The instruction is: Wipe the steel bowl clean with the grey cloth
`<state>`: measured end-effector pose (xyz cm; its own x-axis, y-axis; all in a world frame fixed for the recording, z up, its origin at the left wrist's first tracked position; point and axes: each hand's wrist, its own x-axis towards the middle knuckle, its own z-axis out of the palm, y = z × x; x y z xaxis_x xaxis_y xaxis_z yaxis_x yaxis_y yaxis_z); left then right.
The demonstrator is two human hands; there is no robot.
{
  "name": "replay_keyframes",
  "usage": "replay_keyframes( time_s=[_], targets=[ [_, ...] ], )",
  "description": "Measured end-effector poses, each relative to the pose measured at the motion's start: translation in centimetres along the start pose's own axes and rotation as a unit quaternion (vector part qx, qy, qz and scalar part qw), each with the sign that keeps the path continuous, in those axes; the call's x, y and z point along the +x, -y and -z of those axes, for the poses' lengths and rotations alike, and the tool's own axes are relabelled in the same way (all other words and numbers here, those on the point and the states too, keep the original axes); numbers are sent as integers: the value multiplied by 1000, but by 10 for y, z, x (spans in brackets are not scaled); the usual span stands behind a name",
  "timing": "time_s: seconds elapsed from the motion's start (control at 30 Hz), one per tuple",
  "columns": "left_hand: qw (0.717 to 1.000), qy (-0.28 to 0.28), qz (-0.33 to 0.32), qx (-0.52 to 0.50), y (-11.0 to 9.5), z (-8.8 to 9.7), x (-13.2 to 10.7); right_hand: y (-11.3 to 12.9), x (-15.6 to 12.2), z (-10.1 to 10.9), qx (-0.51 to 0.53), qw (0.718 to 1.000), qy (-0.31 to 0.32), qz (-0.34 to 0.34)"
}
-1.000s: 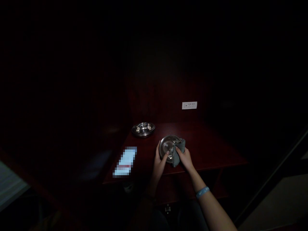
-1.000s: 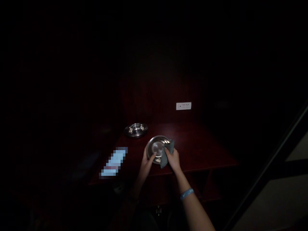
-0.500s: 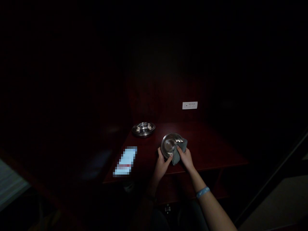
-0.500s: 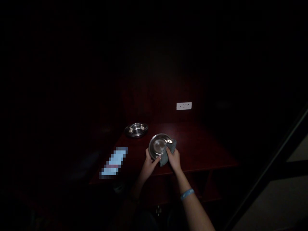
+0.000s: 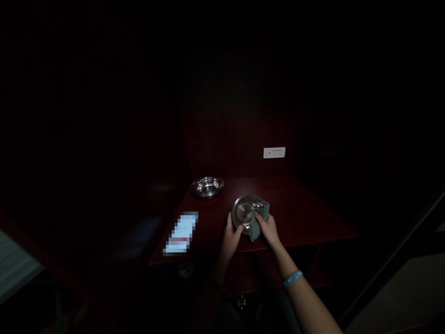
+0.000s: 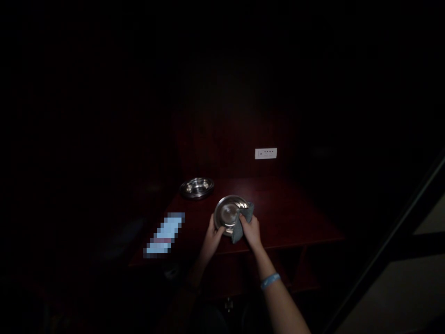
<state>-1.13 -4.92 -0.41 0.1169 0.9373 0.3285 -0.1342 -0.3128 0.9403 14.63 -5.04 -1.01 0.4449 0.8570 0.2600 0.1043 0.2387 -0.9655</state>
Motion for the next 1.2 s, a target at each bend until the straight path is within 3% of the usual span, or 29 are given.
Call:
replay_keyframes(
  time_s=[0.17,0.4,0.63,0.9,1.2],
  targets=[
    [1000,-17,23,-14,-5,2,0,2,-1,1,-9,1000,4,2],
    [1000,-5,8,-14,-7,0,-2,2,-1,1,-5,1000,13,8],
    [996,5,-78,31,-4,-4,-3,4,-2,0,13,1000,-9,9],
    [996,48,-37,68,-4,-7,-7,-1,1,1,7,1000,-16,-8],
    [997,47,-24,56,-5,-5,-6,1,0,1,-10,1000,-7,2]
  ],
)
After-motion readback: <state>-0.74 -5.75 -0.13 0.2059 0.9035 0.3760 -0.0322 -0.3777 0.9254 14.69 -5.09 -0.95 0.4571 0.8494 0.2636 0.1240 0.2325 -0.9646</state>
